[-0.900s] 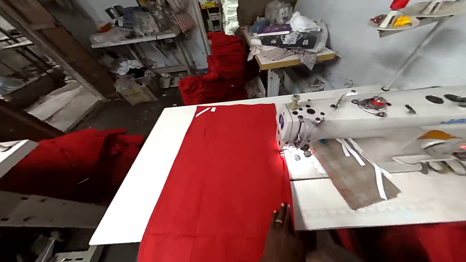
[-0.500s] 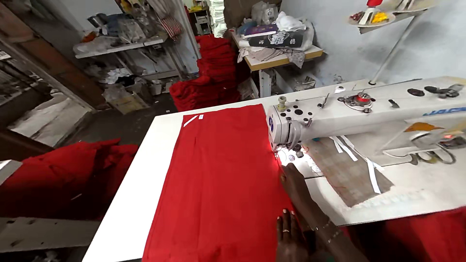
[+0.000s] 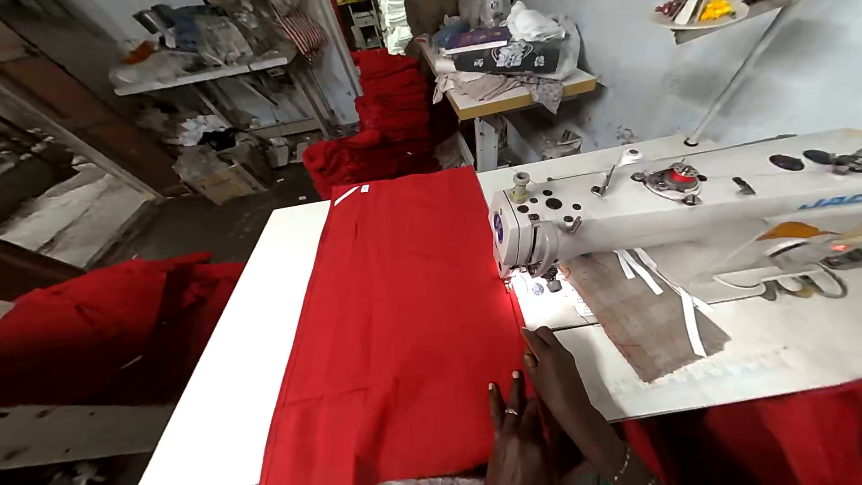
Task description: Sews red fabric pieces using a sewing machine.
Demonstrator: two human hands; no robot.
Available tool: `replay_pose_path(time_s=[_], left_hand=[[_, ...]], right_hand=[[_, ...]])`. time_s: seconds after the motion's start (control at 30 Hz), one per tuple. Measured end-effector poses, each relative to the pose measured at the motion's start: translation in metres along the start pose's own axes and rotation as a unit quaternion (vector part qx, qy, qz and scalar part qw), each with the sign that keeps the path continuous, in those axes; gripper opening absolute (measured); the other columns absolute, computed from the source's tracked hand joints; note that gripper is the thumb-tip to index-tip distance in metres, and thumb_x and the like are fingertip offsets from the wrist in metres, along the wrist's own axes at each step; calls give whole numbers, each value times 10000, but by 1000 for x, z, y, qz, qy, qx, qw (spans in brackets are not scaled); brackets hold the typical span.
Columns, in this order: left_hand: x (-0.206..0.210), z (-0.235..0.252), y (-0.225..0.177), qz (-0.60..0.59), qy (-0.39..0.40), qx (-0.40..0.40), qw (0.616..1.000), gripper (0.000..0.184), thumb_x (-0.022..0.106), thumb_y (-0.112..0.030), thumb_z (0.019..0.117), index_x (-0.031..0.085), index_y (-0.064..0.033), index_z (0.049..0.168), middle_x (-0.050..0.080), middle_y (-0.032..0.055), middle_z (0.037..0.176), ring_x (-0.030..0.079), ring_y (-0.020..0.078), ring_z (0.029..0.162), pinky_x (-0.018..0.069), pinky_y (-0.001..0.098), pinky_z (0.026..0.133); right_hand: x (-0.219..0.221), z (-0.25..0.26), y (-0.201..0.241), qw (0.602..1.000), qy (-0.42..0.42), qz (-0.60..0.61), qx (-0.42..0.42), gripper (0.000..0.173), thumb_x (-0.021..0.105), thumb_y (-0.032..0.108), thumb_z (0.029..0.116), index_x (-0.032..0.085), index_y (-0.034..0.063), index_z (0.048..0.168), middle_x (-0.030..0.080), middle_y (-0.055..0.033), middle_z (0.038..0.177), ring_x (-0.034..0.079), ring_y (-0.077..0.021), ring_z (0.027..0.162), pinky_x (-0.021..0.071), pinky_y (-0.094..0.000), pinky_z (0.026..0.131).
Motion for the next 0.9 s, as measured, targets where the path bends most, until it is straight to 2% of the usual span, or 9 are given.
replay_pose_path(time_s=[0.07, 0.17, 0.3, 0.47, 0.57, 0.63, 0.7, 0.8, 0.9], left_hand=[[-6, 0, 4, -40, 16, -20, 999, 277, 632, -108, 850, 774, 47, 1030, 746, 149, 1199, 536, 490, 1336, 204, 792, 1112], [-12, 7, 18, -63, 46, 1, 997, 297, 558, -173, 893, 796, -17, 976, 760, 83, 1189, 515, 459, 1369, 151, 787, 1131], [-26, 27, 38, -115, 116, 22, 986, 433, 481, -298, 911, 790, -14, 1016, 744, 118, 1216, 407, 508, 1433, 37, 787, 1141], [-40, 59, 66, -212, 147, 20, 966, 302, 514, -89, 928, 773, 60, 973, 733, 185, 1209, 423, 433, 1449, -41, 685, 1205], [-41, 78, 81, -262, 99, -24, 960, 234, 584, -76, 952, 771, 66, 947, 749, 188, 1134, 516, 392, 1381, 98, 618, 1242], [-38, 86, 86, -235, 91, -9, 968, 181, 680, -80, 926, 780, 37, 1021, 741, 172, 1168, 538, 401, 1352, 174, 651, 1212], [-30, 88, 85, -179, 69, 38, 981, 143, 692, -41, 899, 785, 22, 987, 751, 174, 1119, 588, 440, 1275, 269, 694, 1148], [-21, 89, 76, -78, 30, 92, 992, 140, 631, -1, 917, 768, 27, 920, 750, 175, 1017, 690, 385, 1058, 521, 510, 982], [-26, 94, 75, -149, 63, 29, 986, 161, 602, 6, 941, 743, 85, 944, 723, 230, 1071, 664, 386, 1087, 505, 470, 1005]], right_hand=[[0, 1, -2, 1000, -2, 0, -2, 285, 627, -101, 833, 721, -139, 1099, 682, -255, 901, 706, -371, 759, 603, -446, 703], [1, 6, -3, 1000, -1, -8, -1, 269, 628, -92, 838, 724, -135, 1086, 675, -247, 883, 701, -365, 734, 602, -444, 679], [-4, 12, -1, 999, 44, -3, 21, 277, 604, -81, 887, 703, -143, 1138, 677, -275, 948, 701, -393, 801, 592, -468, 745], [-6, 15, 0, 997, 71, -2, 32, 251, 593, -82, 900, 701, -149, 1117, 678, -287, 993, 703, -401, 857, 587, -469, 804], [-11, 11, 8, 993, 108, -9, 53, 229, 579, -76, 919, 676, -166, 1106, 672, -309, 1050, 704, -426, 936, 577, -475, 863], [-15, 9, 12, 988, 140, -23, 64, 228, 587, -49, 940, 652, -176, 1119, 659, -321, 1079, 696, -432, 975, 566, -469, 891], [-18, 4, 12, 988, 142, -29, 50, 219, 593, -38, 947, 654, -181, 1101, 664, -330, 1078, 702, -438, 979, 571, -471, 887], [-17, -6, 1, 995, 97, 20, -3, 148, 613, -55, 908, 698, -151, 982, 673, -303, 985, 711, -414, 885, 595, -460, 823], [-18, -7, -17, 990, 101, 94, -35, 212, 664, -8, 914, 713, -116, 1090, 671, -288, 1140, 689, -395, 1011, 570, -452, 916]])
Point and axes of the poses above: each hand's wrist, its own z-axis towards the middle knuckle, its own x-axis out of the palm, y = z × x, the point moved 1 cm from there along z, towards the middle knuckle
